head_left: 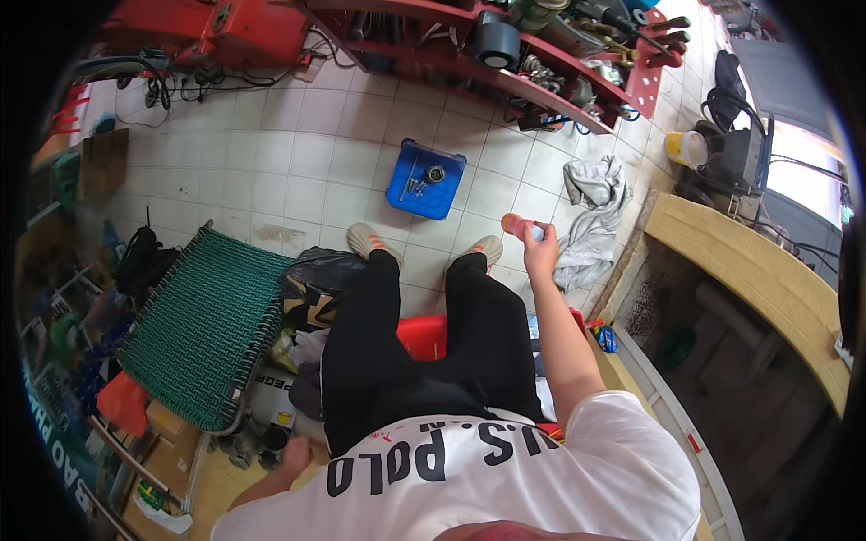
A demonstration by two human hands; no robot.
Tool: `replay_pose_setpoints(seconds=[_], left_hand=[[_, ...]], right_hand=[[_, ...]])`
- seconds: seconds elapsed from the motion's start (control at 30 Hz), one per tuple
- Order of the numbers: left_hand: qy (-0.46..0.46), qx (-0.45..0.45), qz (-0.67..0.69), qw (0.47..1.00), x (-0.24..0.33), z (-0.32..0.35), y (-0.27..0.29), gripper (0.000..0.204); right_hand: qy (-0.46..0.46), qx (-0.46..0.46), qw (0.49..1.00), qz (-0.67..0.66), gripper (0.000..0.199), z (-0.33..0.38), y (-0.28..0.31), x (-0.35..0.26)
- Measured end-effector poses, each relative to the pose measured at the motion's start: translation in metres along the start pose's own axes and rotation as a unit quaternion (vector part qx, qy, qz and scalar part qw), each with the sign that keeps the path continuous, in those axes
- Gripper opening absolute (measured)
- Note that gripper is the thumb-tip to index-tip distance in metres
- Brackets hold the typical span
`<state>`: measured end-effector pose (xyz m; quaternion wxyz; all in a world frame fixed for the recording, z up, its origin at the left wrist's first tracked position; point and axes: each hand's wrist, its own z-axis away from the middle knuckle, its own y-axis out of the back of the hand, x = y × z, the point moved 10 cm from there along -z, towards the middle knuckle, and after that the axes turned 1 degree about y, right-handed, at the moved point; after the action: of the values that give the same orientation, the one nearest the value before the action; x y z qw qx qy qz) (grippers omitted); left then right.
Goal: The person sits on the floor of a workshop and assembles a small mechanical component using a screwdriver and small metal parts. They pick up screws and a cylindrical housing, insert the screws, and tighten them while seated on a blue stool.
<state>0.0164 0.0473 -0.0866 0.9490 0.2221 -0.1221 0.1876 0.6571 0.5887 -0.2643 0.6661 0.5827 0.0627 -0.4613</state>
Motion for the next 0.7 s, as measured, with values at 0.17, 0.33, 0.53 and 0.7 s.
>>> replay_pose_setpoints(seconds=[0.17, 0.33, 0.53, 0.7], left_hand=[[0.255, 0.168, 0.387, 0.870, -0.009, -0.182, 0.113, 0.032], [-0.084, 0.226, 0.139, 0.961, 0.114, -0.386, 0.245, 0.012], [-0.138, -0.215, 0.072, 0.964, 0.180, -0.570, 0.015, 0.044], [-0.138, -0.444, -0.057, 0.883, 0.221, -0.539, -0.194, 0.086]], right_hand=[[0.002, -0.039, 0.998, 0.050, 0.041, -0.051, -0.095, 0.078], [0.012, -0.052, 0.991, 0.121, 0.047, -0.131, -0.193, 0.130], [0.016, -0.047, 0.984, 0.170, 0.050, -0.197, -0.262, 0.161], [0.046, -0.054, 0.981, 0.178, 0.046, -0.221, -0.295, 0.167]])
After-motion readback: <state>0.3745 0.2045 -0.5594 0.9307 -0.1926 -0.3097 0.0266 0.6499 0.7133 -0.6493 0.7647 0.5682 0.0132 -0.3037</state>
